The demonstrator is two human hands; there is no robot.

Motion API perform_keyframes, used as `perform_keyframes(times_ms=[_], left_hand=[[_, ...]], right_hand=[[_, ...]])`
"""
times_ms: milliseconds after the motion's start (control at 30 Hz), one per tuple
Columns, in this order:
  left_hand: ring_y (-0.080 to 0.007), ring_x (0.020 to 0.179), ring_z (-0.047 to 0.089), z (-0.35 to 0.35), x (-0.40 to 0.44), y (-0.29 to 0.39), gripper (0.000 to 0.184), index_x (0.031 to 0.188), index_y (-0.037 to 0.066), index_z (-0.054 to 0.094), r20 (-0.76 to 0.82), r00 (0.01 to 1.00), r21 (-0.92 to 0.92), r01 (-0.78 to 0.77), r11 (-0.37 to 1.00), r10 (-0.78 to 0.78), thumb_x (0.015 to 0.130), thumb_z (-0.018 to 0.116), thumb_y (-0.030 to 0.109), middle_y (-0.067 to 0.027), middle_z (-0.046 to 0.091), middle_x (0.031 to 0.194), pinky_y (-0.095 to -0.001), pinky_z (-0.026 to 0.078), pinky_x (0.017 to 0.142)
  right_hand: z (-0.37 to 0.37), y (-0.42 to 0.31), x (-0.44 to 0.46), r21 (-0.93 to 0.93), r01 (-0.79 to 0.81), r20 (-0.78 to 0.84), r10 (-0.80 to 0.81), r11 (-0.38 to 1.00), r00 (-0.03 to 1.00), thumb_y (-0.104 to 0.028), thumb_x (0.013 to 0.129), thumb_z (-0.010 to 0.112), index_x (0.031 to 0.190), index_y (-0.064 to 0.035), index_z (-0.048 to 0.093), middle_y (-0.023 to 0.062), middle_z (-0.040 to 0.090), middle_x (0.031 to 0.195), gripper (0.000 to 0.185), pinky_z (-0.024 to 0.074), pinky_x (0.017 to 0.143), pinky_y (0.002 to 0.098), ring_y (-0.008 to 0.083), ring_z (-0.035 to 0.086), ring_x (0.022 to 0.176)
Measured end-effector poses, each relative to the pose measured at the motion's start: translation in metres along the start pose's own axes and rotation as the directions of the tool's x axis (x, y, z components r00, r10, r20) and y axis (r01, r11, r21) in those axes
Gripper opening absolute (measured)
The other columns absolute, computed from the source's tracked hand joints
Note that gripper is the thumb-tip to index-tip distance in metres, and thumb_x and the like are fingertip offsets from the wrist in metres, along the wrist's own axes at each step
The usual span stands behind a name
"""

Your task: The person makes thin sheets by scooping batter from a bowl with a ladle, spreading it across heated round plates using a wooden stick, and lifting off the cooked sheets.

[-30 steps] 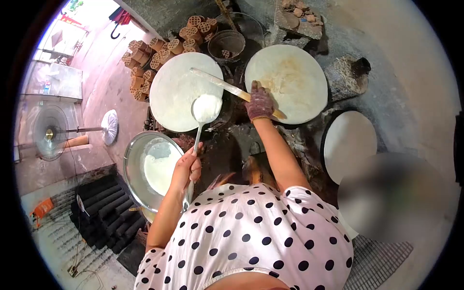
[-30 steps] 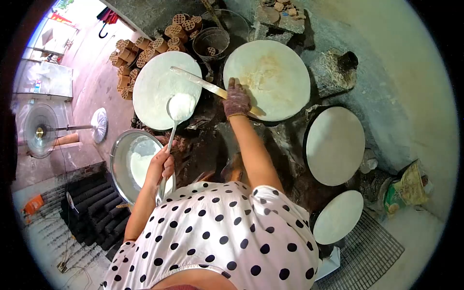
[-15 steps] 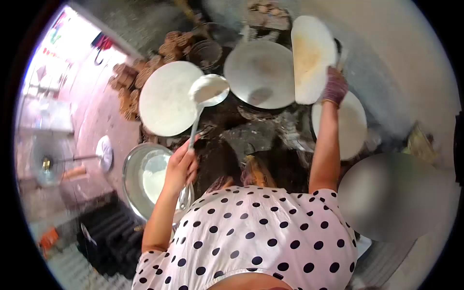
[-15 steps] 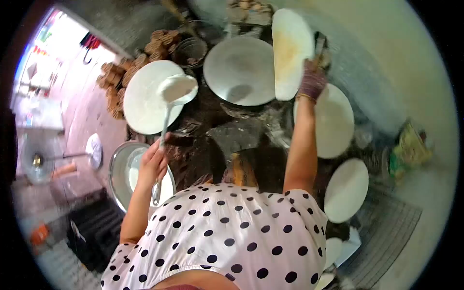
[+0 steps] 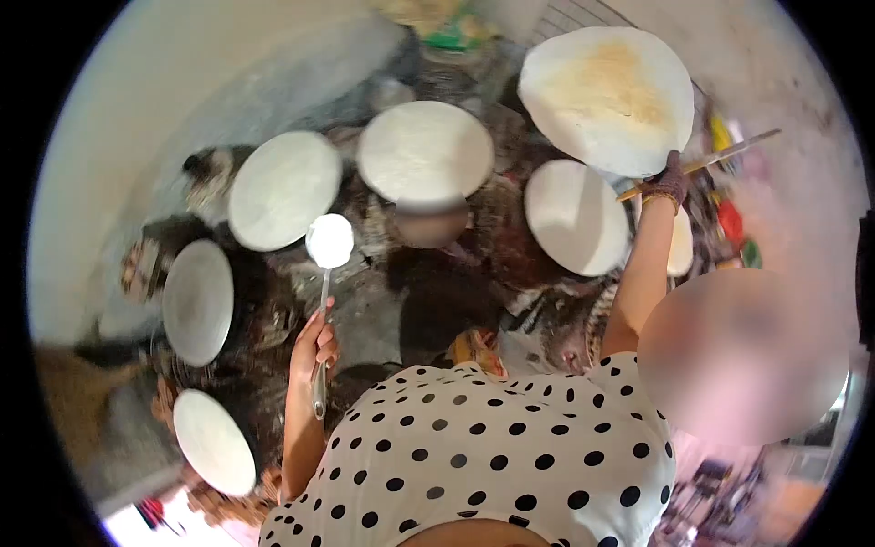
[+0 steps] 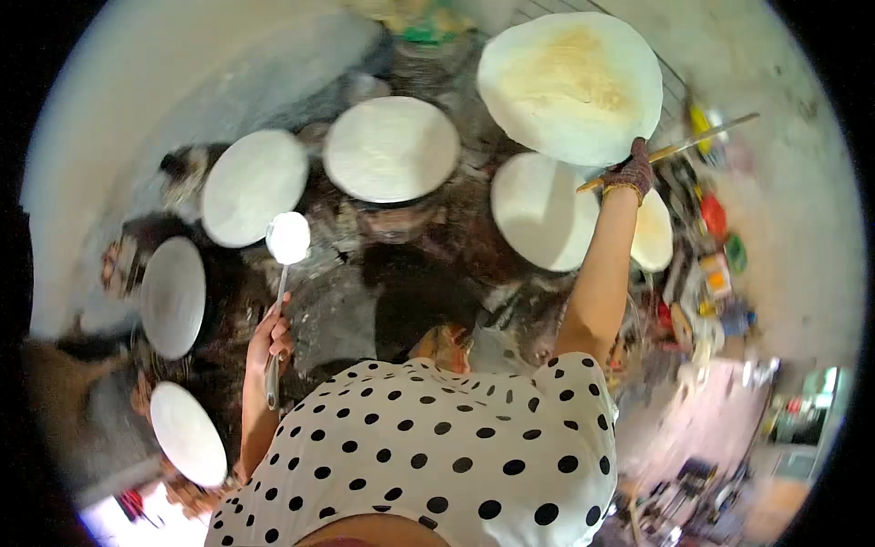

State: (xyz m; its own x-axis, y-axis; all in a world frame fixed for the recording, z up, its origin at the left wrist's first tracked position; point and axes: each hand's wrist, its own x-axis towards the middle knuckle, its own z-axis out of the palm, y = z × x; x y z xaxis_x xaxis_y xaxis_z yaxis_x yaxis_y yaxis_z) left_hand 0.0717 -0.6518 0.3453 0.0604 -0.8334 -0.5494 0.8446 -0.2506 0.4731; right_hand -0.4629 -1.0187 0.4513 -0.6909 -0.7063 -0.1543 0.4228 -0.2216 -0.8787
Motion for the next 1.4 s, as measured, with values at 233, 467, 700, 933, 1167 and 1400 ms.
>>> perform_keyframes(times_ms=[233,467,700,933,1167,1400], left_hand=[[-0.0051,0.038,0.028,0.093,0.112,-0.081,0.034,0.133,0.005,0.044,0.087,0.975,-0.031,0.207,0.978,-0.204,0.100,0.039,0.014,0.0025,0.038,0.058,-0.0187,0.025,0.031],[-0.0063,0.039,0.035,0.176,0.147,-0.129,0.040,0.140,0.003,0.030,0.192,0.950,-0.157,0.277,0.948,-0.246,0.102,0.026,0.012,-0.0002,0.043,0.066,-0.0213,0.030,0.032],[-0.0043,0.039,0.032,0.208,0.140,-0.139,0.040,0.141,0.007,0.033,0.067,0.976,-0.079,0.214,0.974,-0.209,0.103,0.028,0.019,0.0038,0.038,0.064,-0.0197,0.030,0.032],[-0.0026,0.038,0.028,0.203,0.091,-0.111,0.038,0.137,0.005,0.038,-0.183,0.983,0.098,0.036,0.995,-0.017,0.102,0.035,0.017,0.0054,0.033,0.058,-0.0183,0.025,0.031],[-0.0018,0.037,0.032,0.100,0.054,-0.096,0.034,0.132,0.002,0.040,-0.207,0.959,-0.140,-0.225,0.964,0.193,0.101,0.034,0.014,0.0071,0.035,0.057,-0.0182,0.027,0.031],[-0.0027,0.040,0.041,-0.016,-0.010,0.030,0.032,0.128,-0.001,0.041,-0.367,0.850,0.204,-0.322,0.924,0.377,0.098,0.038,0.009,0.0053,0.042,0.058,-0.0172,0.034,0.033]], right_hand=[[-0.204,0.003,0.164,0.072,0.042,-0.316,-0.017,0.997,0.949,-0.035,0.084,0.067,0.107,-0.0020,0.059,0.0083,0.063,0.084,0.041,0.0460,0.059,0.0407,0.0218,0.054,0.062],[-0.303,0.095,0.253,0.075,-0.068,-0.463,0.095,0.995,0.881,-0.037,0.085,0.064,0.108,-0.0022,0.059,0.0084,0.063,0.082,0.042,0.0457,0.058,0.0390,0.0201,0.053,0.060],[-0.315,0.133,0.273,0.024,-0.129,-0.500,0.123,0.991,0.857,-0.040,0.087,0.061,0.110,-0.0024,0.059,0.0086,0.063,0.081,0.044,0.0453,0.057,0.0372,0.0184,0.051,0.058],[-0.253,0.141,0.203,-0.241,-0.128,-0.367,0.032,0.962,0.930,-0.042,0.088,0.059,0.111,-0.0027,0.058,0.0087,0.062,0.079,0.046,0.0449,0.056,0.0355,0.0166,0.050,0.056],[-0.091,0.196,0.030,-0.583,-0.247,0.104,0.373,0.774,0.922,-0.044,0.090,0.056,0.113,-0.0029,0.058,0.0089,0.062,0.078,0.047,0.0445,0.055,0.0338,0.0149,0.048,0.054],[0.072,0.307,-0.173,-0.939,0.061,0.324,0.817,0.337,0.476,-0.037,0.097,0.046,0.114,-0.0046,0.055,0.0061,0.058,0.093,0.038,0.0419,0.046,0.0282,0.0128,0.050,0.057]])
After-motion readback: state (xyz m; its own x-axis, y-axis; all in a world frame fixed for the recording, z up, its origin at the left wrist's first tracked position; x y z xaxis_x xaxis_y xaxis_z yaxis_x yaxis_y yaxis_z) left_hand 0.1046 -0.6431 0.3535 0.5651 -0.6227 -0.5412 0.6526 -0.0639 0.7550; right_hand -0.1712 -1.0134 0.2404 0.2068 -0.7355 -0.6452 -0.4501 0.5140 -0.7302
